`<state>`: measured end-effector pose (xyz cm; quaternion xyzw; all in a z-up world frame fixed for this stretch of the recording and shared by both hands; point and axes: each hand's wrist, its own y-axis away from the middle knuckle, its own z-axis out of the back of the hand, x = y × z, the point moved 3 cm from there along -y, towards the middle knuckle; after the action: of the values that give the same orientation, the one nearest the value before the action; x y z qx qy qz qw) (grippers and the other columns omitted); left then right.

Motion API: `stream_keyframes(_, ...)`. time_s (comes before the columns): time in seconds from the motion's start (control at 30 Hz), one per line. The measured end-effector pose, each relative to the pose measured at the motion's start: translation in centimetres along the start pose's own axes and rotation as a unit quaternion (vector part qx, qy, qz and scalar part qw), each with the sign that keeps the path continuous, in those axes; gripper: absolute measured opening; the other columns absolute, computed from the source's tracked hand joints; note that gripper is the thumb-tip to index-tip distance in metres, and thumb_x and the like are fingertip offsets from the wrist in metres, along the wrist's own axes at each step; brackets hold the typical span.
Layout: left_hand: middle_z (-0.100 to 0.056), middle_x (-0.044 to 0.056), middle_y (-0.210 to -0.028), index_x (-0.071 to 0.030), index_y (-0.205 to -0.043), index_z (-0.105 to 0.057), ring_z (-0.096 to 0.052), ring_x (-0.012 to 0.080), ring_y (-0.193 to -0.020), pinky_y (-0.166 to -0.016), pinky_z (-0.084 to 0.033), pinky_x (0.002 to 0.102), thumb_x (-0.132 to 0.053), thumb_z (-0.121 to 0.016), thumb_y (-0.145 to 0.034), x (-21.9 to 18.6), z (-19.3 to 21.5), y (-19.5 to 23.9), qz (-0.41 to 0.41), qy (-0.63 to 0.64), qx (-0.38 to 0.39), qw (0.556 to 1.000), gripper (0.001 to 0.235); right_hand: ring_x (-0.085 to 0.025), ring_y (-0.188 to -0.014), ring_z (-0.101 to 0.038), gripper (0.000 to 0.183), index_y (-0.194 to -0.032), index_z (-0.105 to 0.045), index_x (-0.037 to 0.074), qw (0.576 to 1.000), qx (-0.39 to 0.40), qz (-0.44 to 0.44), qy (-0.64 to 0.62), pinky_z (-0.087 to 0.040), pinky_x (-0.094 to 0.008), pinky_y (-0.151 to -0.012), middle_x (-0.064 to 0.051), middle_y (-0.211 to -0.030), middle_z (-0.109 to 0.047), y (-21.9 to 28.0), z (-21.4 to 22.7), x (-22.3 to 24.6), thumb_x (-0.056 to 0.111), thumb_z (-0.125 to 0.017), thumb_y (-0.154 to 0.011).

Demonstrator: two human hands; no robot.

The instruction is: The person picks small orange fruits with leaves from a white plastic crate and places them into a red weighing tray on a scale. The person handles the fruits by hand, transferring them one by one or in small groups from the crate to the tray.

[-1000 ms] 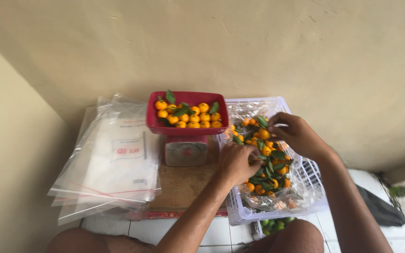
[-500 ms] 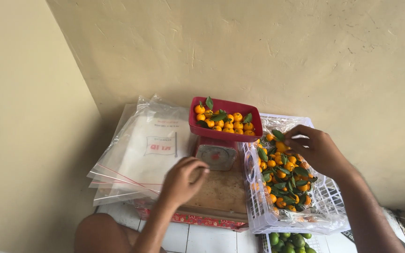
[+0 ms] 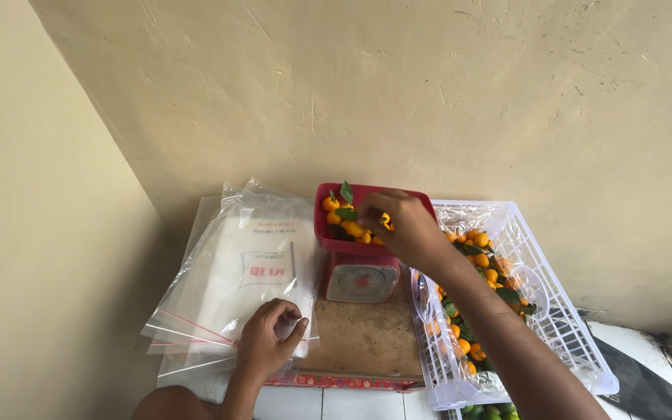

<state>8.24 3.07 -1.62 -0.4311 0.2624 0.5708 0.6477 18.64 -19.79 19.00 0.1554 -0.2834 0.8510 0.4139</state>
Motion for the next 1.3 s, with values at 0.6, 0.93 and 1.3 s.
stream_keyframes(0.6, -0.070, -0.006, -0.087, -0.018, -0.086, -0.068, -0.063, 0.0106, -0.078, -0.072, -0.057, 0.026, -0.023, -0.074, -0.083, 0.3, 0.2, 0.0, 0.012, 0.023, 0.013, 1.000, 0.008, -0.026, -0.081, -0.071, 0.010, -0.100, -0.072, 0.012, 0.985, 0.145, 0.004, 0.095, -0.053, -0.041, -0.067, -0.005, -0.097, -0.077, -1.7, -1.9, -1.0, 0.019, -0.071, -0.093)
stream_keyframes(0.93, -0.071, -0.005, -0.088, -0.016, -0.087, -0.069, -0.066, 0.0101, -0.081, -0.071, -0.056, 0.025, -0.021, -0.072, -0.084, 0.5, 0.6, -0.1, 0.007, 0.042, 0.031, 0.999, 0.006, -0.021, -0.100, -0.071, 0.018, -0.111, -0.071, 0.016, 0.994, 0.071, -0.073, 0.048, -0.055, -0.036, -0.084, -0.003, -0.114, -0.072, 3.5, 3.0, 0.2, 0.016, -0.065, -0.094)
stream_keyframes(1.3, -0.068, -0.008, -0.095, -0.021, -0.095, -0.060, -0.067, 0.0117, -0.088, -0.074, -0.053, 0.030, -0.037, -0.072, -0.088, 0.3, -0.2, 0.0, 0.018, -0.130, 0.086, 0.988, 0.021, -0.017, -0.090, -0.072, 0.013, -0.102, -0.077, 0.013, 0.968, -0.063, -0.243, 0.020, -0.057, -0.033, -0.088, 0.001, -0.104, -0.079, 14.4, 6.9, -10.5, 0.010, -0.068, -0.093)
